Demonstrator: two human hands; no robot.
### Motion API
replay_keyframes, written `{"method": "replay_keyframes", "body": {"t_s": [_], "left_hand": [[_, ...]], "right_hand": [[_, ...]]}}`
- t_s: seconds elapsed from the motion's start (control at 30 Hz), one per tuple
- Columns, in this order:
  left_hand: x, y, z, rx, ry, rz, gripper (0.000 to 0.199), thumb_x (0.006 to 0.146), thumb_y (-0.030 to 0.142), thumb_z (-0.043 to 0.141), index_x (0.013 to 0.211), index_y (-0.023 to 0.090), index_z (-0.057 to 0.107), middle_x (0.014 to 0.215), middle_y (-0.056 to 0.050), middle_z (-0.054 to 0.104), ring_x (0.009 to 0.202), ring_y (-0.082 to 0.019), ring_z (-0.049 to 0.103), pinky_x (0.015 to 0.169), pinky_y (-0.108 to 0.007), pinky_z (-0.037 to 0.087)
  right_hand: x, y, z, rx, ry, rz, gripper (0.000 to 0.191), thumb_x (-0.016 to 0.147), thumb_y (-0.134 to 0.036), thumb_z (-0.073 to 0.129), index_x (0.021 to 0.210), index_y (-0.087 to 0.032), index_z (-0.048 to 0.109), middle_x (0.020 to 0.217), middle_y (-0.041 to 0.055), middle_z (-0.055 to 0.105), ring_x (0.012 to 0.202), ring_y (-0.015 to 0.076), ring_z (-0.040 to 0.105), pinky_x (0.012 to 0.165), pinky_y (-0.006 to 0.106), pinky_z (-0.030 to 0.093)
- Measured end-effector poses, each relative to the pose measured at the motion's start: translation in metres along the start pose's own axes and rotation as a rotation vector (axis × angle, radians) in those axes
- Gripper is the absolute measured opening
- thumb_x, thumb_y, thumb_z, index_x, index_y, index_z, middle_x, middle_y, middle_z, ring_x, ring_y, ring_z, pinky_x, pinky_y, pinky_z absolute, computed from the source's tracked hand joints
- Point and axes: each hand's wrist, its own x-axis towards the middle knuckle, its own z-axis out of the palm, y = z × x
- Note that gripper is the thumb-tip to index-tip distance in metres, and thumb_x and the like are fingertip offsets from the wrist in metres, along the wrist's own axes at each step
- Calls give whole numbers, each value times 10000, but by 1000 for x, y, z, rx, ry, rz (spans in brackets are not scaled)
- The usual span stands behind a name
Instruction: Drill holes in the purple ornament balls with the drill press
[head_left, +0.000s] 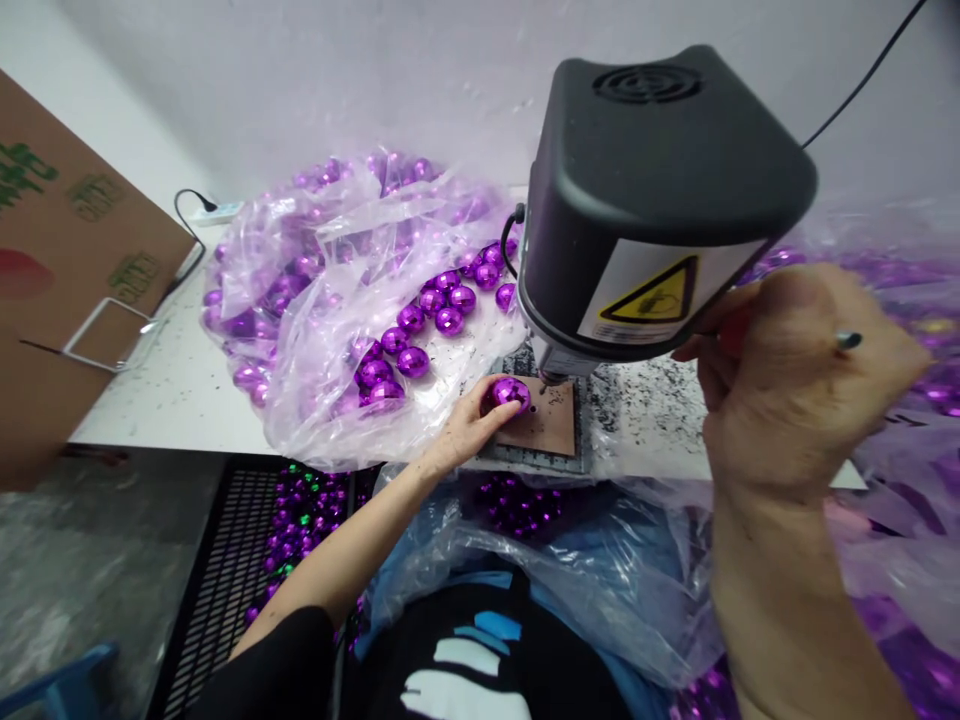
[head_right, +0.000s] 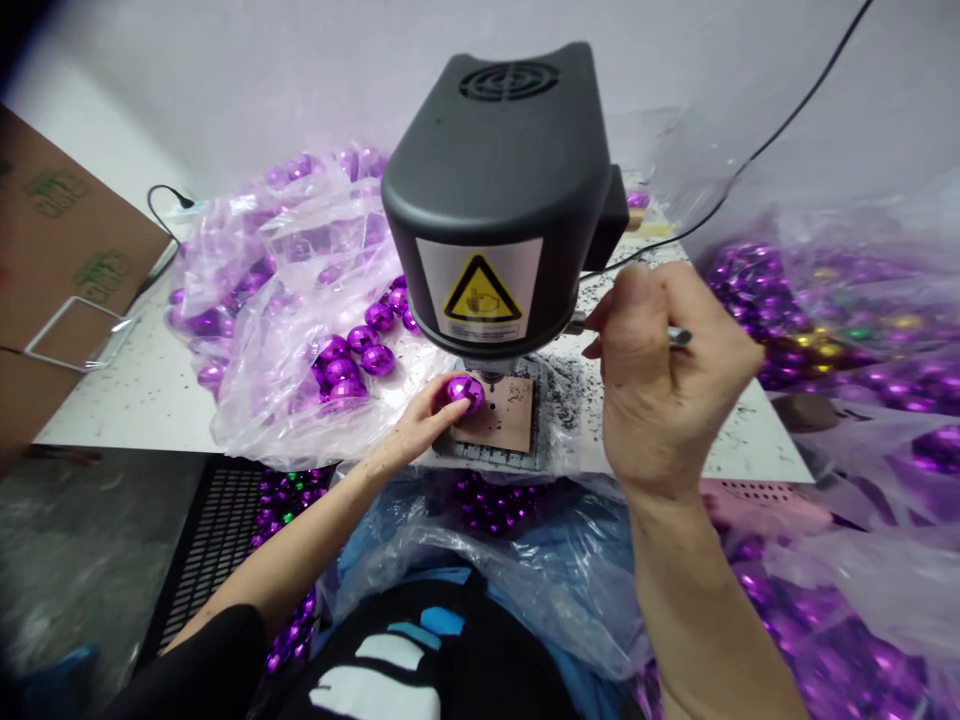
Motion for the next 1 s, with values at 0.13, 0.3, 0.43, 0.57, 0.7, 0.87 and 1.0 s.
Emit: {"method": "replay_keyframes", "body": {"t_s": [0.13, 0.3, 0.43, 0.57, 0.7, 0.87, 1.0], "left_hand": [[1, -2, 13, 280, 29, 147, 458, 908, 438, 615, 1299, 219, 522, 1217, -64, 659, 1107, -220, 626, 1002, -393, 477], [3, -3, 25, 520, 46, 323, 504, 895, 469, 639, 1289, 177, 521, 1210, -117, 644, 1134, -260, 603, 990, -407, 458], [6, -3, 34, 655, 69, 369, 525, 860, 483, 681, 1258, 169, 542, 1166, -118, 648, 1121, -278, 583, 985, -426, 416], [7, -5, 40, 667, 167, 371, 518, 802, 469, 746, 1199, 182, 573, 1110, -99, 658, 1079, -277, 577, 1000, -438, 386], [6, -7, 42, 658, 181, 359, 503, 799, 456, 747, 1192, 192, 576, 1111, -92, 662, 1081, -276, 570, 1050, -458, 352], [6, -7, 42, 636, 161, 337, 492, 806, 465, 732, 1189, 195, 582, 1103, -91, 664, 1070, -277, 576, 1073, -473, 337], [6, -8, 42, 630, 154, 331, 492, 808, 473, 723, 1198, 207, 584, 1122, -93, 657, 1095, -284, 567, 1074, -476, 340]], "right_hand": [[0, -1, 1, -24, 9, 11, 501, 893, -544, 509, 623, -122, 529, 573, -6, 504, 508, 31, 418, 493, 206, 271], [-2, -2, 3, -2, 41, 3, 485, 892, -514, 531, 612, -118, 528, 539, -17, 461, 498, 29, 404, 503, 221, 254], [-1, -2, 5, 5, 45, -3, 465, 895, -506, 529, 634, -121, 535, 538, -27, 445, 491, 35, 416, 493, 228, 269], [-3, -4, 4, -47, 67, -31, 455, 904, -497, 511, 636, -130, 531, 544, -33, 442, 492, 31, 422, 493, 230, 277], [-18, -1, -1, -106, 59, -15, 410, 911, -492, 492, 693, -154, 575, 562, -26, 495, 485, 54, 464, 483, 243, 292], [-46, 25, -5, -65, 109, -156, 222, 880, -357, 528, 790, -189, 642, 609, -15, 555, 484, 81, 485, 465, 263, 328], [-55, 46, -4, -43, 140, -281, 193, 838, -314, 540, 801, -196, 688, 592, 1, 551, 504, 107, 516, 466, 270, 346]]}}
